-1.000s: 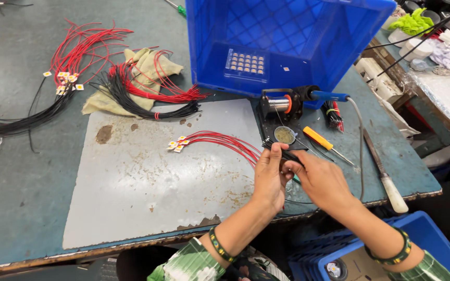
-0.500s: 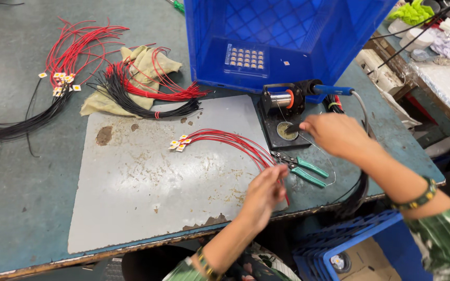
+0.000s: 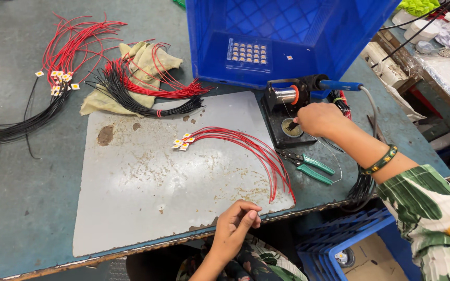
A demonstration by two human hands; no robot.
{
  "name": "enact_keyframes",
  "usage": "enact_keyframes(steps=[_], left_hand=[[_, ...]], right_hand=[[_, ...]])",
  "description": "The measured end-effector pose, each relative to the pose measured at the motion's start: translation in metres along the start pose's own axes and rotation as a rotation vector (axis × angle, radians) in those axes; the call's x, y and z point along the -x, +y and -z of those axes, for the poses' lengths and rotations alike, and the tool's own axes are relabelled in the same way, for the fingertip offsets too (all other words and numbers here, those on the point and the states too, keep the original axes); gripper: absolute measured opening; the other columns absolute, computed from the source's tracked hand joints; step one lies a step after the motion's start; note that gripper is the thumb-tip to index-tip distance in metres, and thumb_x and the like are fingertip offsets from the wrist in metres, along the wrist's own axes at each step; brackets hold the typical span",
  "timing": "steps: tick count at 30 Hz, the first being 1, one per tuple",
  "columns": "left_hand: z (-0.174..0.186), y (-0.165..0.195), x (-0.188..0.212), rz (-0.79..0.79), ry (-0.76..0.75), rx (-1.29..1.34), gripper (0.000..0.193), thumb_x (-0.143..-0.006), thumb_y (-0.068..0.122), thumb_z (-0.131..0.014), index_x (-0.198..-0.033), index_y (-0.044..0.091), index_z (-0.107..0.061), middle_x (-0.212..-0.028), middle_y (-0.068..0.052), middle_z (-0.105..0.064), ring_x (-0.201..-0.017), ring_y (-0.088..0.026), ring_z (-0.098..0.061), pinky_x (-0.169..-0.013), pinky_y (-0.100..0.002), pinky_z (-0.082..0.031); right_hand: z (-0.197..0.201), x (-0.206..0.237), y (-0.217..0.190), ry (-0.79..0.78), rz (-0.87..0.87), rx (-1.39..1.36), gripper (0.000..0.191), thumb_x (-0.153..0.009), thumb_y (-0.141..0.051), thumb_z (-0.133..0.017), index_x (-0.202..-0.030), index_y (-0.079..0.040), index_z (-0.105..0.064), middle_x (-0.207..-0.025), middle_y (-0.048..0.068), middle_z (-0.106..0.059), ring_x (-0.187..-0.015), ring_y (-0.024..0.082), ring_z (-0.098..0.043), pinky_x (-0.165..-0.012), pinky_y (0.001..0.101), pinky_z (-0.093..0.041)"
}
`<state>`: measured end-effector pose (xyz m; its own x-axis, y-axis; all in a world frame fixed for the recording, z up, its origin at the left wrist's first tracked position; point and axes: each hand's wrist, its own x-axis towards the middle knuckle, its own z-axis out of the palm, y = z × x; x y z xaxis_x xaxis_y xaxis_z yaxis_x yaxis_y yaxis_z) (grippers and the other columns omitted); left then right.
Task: The person arranges black and red wires on a workbench, then uses a soldering iron to attach black wires to small LED modules. The person handles the wires and LEDs one at a time, applying heat to each connection point.
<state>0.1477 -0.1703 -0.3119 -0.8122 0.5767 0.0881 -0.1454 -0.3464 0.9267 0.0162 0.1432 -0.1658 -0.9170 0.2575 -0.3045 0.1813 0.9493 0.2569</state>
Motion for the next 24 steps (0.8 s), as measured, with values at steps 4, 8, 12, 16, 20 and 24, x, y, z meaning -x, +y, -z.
enact_keyframes(steps=[4,8,12,16,20,24], left_hand=[[0.002,0.003,0.000,0.008,0.007,0.007,0.017,-0.103,0.014,-0.060,-0.110,0.000,-0.068,-0.087,-0.003,-0.068,-0.081,-0.009,-0.066,-0.077,-0.026,-0.056],[0.002,0.002,0.001,0.003,0.014,-0.001,0.018,-0.103,0.014,-0.060,-0.110,0.000,-0.068,-0.086,-0.003,-0.069,-0.081,-0.009,-0.066,-0.077,-0.025,-0.056],[0.004,0.000,0.000,0.011,0.006,0.013,0.017,-0.103,0.014,-0.060,-0.110,0.000,-0.068,-0.086,-0.003,-0.068,-0.081,-0.009,-0.065,-0.076,-0.025,-0.055],[0.004,0.000,0.001,0.013,0.000,0.012,0.017,-0.103,0.013,-0.060,-0.110,0.000,-0.068,-0.086,-0.003,-0.069,-0.080,-0.009,-0.066,-0.075,-0.025,-0.055],[0.004,0.002,0.001,0.027,0.000,0.009,0.016,-0.103,0.013,-0.061,-0.110,0.000,-0.068,-0.086,-0.003,-0.069,-0.079,-0.009,-0.066,-0.074,-0.025,-0.055],[0.006,0.002,0.001,0.029,0.002,-0.014,0.017,-0.103,0.014,-0.061,-0.110,0.001,-0.068,-0.085,-0.003,-0.069,-0.078,-0.009,-0.067,-0.073,-0.025,-0.055]], right_hand=[[-0.001,-0.009,-0.002,-0.068,-0.017,0.033,0.045,-0.104,-0.045,-0.051,-0.109,-0.008,-0.076,-0.111,0.016,-0.075,-0.107,0.037,-0.071,-0.088,0.0501,-0.056],[-0.003,-0.017,-0.001,-0.117,-0.006,0.077,0.047,-0.104,-0.049,-0.050,-0.111,-0.011,-0.077,-0.114,0.014,-0.075,-0.111,0.036,-0.070,-0.091,0.0489,-0.055],[-0.004,-0.023,0.000,-0.142,0.024,0.111,0.050,-0.103,-0.052,-0.049,-0.111,-0.012,-0.078,-0.115,0.012,-0.075,-0.112,0.034,-0.070,-0.093,0.0485,-0.055],[-0.002,-0.023,0.000,-0.154,0.018,0.114,0.050,-0.102,-0.052,-0.051,-0.111,-0.011,-0.078,-0.115,0.013,-0.075,-0.112,0.035,-0.070,-0.092,0.0479,-0.055],[0.006,-0.019,-0.001,-0.118,-0.002,0.084,0.051,-0.102,-0.051,-0.051,-0.109,-0.008,-0.077,-0.113,0.015,-0.075,-0.109,0.037,-0.071,-0.090,0.0500,-0.056],[0.013,-0.010,0.000,-0.033,-0.042,0.031,0.052,-0.104,-0.050,-0.049,-0.106,-0.006,-0.077,-0.108,0.019,-0.075,-0.104,0.039,-0.072,-0.088,0.0523,-0.056]])
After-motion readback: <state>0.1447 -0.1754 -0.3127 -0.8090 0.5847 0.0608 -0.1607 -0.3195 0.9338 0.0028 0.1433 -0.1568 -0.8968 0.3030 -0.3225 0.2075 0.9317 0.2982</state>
